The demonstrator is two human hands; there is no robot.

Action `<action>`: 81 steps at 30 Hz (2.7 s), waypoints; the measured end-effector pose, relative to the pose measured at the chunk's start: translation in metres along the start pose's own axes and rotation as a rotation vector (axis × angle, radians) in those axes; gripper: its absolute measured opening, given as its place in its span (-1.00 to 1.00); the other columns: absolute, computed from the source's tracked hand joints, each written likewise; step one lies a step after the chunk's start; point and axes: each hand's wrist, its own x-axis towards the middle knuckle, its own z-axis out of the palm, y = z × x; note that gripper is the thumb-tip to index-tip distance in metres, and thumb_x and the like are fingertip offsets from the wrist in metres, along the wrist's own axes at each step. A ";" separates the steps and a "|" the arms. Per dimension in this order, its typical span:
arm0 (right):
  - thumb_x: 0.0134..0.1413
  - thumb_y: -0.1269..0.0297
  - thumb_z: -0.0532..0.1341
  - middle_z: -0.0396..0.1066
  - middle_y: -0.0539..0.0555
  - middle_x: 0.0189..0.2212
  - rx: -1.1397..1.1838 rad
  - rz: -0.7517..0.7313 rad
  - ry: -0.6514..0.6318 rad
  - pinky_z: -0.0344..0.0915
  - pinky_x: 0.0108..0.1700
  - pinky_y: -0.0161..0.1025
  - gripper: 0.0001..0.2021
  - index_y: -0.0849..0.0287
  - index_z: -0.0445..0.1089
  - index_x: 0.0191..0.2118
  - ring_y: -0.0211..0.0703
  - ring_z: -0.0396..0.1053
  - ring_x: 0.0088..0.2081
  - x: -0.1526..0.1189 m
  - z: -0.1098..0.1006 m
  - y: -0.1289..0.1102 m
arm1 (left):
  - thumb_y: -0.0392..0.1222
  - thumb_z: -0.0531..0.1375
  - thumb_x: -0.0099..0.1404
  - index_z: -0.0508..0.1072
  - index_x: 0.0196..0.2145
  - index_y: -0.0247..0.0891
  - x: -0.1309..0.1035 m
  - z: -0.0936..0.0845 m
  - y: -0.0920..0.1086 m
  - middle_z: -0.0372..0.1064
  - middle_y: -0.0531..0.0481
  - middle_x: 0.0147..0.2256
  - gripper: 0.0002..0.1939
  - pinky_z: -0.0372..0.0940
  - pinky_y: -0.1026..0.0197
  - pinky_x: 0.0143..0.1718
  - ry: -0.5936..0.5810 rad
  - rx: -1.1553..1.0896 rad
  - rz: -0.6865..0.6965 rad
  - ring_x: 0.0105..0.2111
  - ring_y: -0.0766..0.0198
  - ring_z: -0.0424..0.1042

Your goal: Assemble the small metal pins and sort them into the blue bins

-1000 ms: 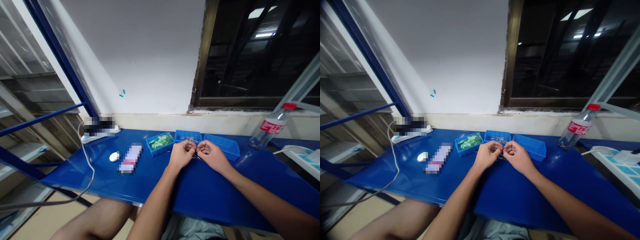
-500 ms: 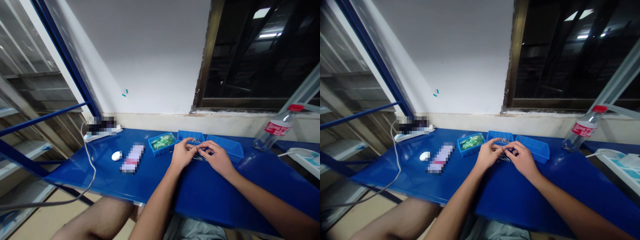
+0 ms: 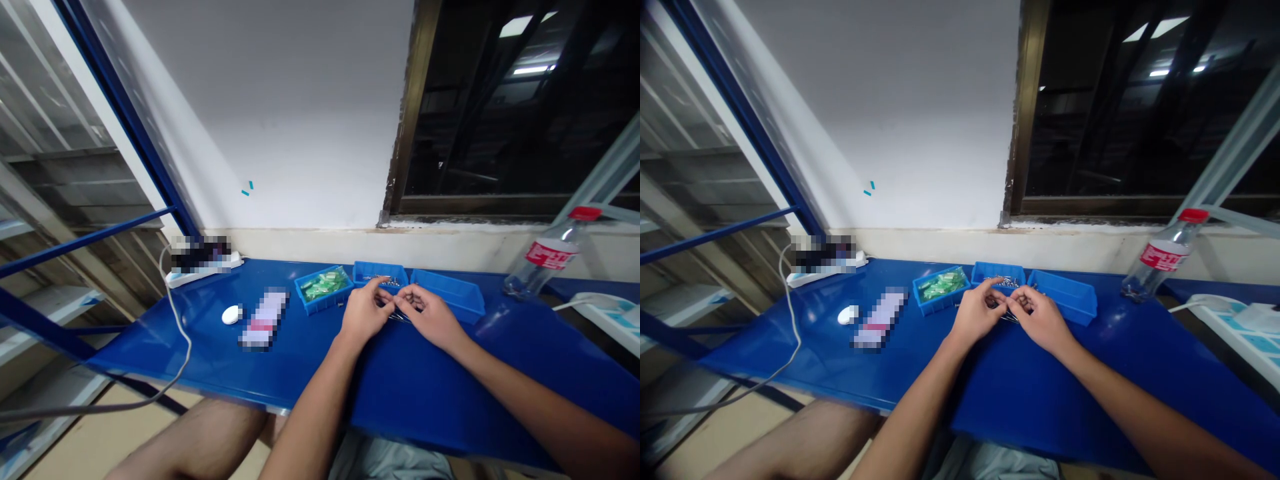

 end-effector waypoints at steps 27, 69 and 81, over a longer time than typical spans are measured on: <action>0.08 -0.14 0.42 0.54 0.05 -0.40 0.400 0.159 0.050 0.36 -0.41 -0.22 -0.56 0.16 0.50 -0.17 -0.22 0.40 -0.52 0.003 0.005 0.009 | -0.07 0.33 0.36 0.69 -0.14 -0.23 0.006 -0.004 -0.002 0.63 -0.14 -0.06 -0.77 0.47 0.09 0.08 0.001 -0.313 0.015 -0.04 0.09 0.61; 0.23 0.46 0.14 0.60 0.10 -0.17 -0.481 -0.268 -0.111 0.47 -0.05 -0.06 -0.74 0.07 0.51 -0.08 0.00 0.57 -0.14 0.001 0.004 0.023 | -0.23 0.15 0.44 0.64 -0.16 -0.23 0.004 -0.005 -0.001 0.64 -0.05 -0.10 -0.77 0.44 0.12 0.05 0.144 0.053 -0.050 -0.12 0.15 0.60; 0.20 0.46 0.14 0.57 0.09 -0.15 -0.386 -0.309 0.035 0.48 -0.08 -0.13 -0.70 0.09 0.48 -0.01 -0.06 0.52 -0.19 0.001 0.006 0.007 | -0.24 0.13 0.45 0.62 -0.06 -0.21 0.000 -0.003 0.002 0.62 -0.10 -0.06 -0.74 0.42 0.11 0.08 0.098 0.232 0.026 -0.06 0.11 0.58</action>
